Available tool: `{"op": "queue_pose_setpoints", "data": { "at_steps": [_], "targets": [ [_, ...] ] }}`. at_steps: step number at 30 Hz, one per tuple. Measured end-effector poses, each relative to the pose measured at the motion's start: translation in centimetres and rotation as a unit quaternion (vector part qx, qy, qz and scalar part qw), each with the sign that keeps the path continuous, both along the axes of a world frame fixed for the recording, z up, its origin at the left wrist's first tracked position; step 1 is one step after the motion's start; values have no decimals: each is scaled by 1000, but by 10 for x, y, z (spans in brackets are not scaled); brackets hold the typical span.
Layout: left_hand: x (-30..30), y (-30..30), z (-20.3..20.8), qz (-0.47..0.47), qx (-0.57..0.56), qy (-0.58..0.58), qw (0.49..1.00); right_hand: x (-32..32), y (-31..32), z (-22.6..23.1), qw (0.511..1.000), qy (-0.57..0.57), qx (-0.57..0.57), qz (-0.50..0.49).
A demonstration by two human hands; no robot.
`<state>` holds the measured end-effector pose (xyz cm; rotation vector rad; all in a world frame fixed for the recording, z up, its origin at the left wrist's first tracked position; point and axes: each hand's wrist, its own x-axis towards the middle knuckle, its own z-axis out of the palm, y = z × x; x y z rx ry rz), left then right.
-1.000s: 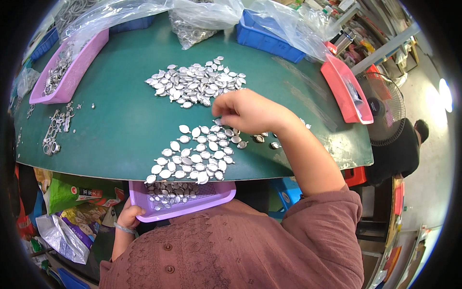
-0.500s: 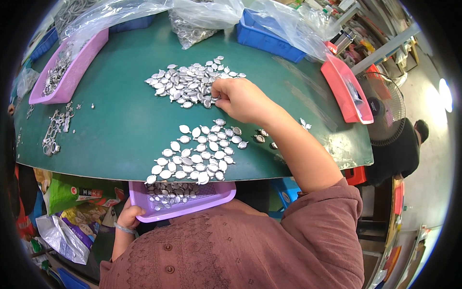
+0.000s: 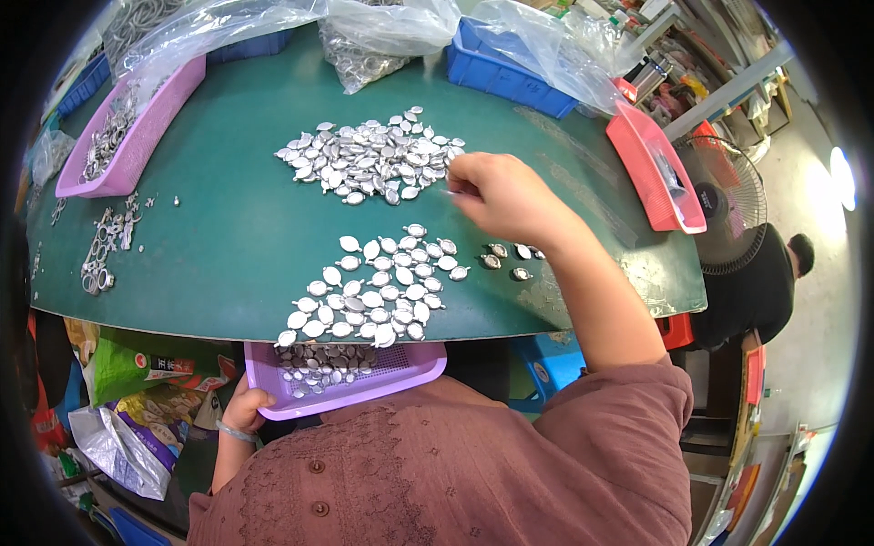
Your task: The person picks up small metal pieces from a pile on the table and places them into a purple tray held in their other hand.
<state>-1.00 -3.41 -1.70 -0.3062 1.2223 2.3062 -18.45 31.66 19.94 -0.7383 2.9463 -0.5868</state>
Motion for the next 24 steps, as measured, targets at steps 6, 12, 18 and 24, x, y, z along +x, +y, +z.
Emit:
{"op": "queue_pose_setpoints", "data": {
  "at_steps": [6, 12, 18, 24],
  "targets": [
    [-1, 0, -4, 0, 2, -2, 1000, 17, 46, 8, 966, -9, 256, -24],
    [-2, 1, -2, -7, -2, -2, 1000, 8, 17, 5, 984, 50, 164, 50],
    [0, 1, 0, 0, 1, -1, 1000, -17, -18, -20, 986, 119, 68, 97],
    [-2, 2, 3, -3, -3, -1, 1000, -25, -17, -18, 995, 24, 54, 84]
  ]
}}
